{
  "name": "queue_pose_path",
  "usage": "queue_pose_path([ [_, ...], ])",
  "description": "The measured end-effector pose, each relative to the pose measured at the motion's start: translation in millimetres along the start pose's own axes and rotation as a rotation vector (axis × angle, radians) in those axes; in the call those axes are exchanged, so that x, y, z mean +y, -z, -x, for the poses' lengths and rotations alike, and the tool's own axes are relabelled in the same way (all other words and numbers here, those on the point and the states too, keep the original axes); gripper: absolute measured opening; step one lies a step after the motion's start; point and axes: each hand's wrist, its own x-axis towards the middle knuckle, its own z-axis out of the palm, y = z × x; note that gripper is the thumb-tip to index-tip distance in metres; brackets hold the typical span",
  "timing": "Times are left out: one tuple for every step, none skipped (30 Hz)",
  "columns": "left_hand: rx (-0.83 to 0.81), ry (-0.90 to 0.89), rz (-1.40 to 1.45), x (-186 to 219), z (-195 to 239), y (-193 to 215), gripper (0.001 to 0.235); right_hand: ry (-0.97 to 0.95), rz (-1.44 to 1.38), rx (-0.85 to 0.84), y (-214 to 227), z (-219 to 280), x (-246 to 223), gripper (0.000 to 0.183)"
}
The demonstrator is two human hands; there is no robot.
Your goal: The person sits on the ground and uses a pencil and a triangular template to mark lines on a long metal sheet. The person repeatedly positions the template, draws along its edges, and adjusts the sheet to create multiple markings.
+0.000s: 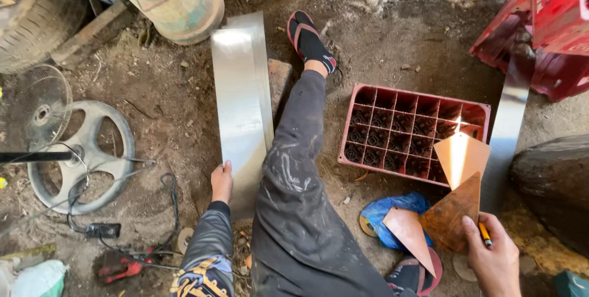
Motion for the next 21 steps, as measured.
queue_pose_path([
  [-0.016,0.032,-0.027,0,2,-4,0.047,-0.003,0.023,-0.005,1,1,2,0.031],
  [0.033,-0.022,-0.18,-4,11,-4,0.047,0.002,0.04,-0.02,3,4,4,0.032],
  [0.078,-0.079,-0.334,-6,21,-1,0.049,0.007,0.057,-0.035,5,5,5,0.033],
  [0.131,-0.162,-0.484,1,16,2,0.053,0.016,0.054,-0.031,1,5,3,0.033],
  [0.167,-0.142,-0.472,7,16,10,0.053,0.04,0.063,-0.026,-1,5,1,0.034],
  [0.193,-0.131,-0.453,16,16,17,0.053,0.057,0.075,-0.009,1,9,0,0.035],
  [0.219,-0.119,-0.434,28,17,25,0.053,0.074,0.088,0.009,2,12,-1,0.035],
  [0.184,-0.169,-0.373,41,22,30,0.049,0.116,0.061,0.038,5,16,-1,0.035],
  [0.148,-0.217,-0.311,55,27,43,0.045,0.159,0.036,0.068,5,18,-2,0.035],
  [0.178,-0.422,-0.326,75,34,49,0.038,0.086,-0.075,0.027,10,21,0,0.029],
  [0.121,-0.471,-0.301,97,45,55,0.033,0.05,-0.12,0.042,13,20,2,0.028],
  [0.073,-0.342,-0.129,125,51,55,0.041,0.143,-0.201,0.104,17,21,8,0.03],
  [-0.084,-0.16,0.02,155,57,52,0.045,0.092,-0.201,0.133,24,18,16,0.029],
  [-0.087,-0.324,-0.05,187,63,40,0.046,0.05,-0.227,0.133,24,12,24,0.029],
  [-0.086,-0.492,-0.113,218,69,25,0.047,0.053,-0.255,0.188,31,5,34,0.028],
  [-0.057,-0.607,-0.189,228,89,30,0.049,0.072,-0.27,0.185,38,3,43,0.027],
  [-0.068,-0.701,-0.351,238,106,30,0.048,0.02,-0.189,0.199,47,5,52,0.028],
  [-0.066,-0.803,-0.506,253,119,18,0.048,-0.019,-0.114,0.22,56,-2,60,0.028],
  [-0.063,-0.902,-0.661,266,131,9,0.048,-0.058,-0.039,0.239,66,-6,68,0.029],
  [-0.139,-0.904,-0.652,278,141,3,0.048,-0.036,0.038,0.217,76,-9,75,0.028],
  [-0.215,-0.906,-0.642,289,150,-4,0.047,-0.015,0.116,0.195,85,-12,81,0.027],
])
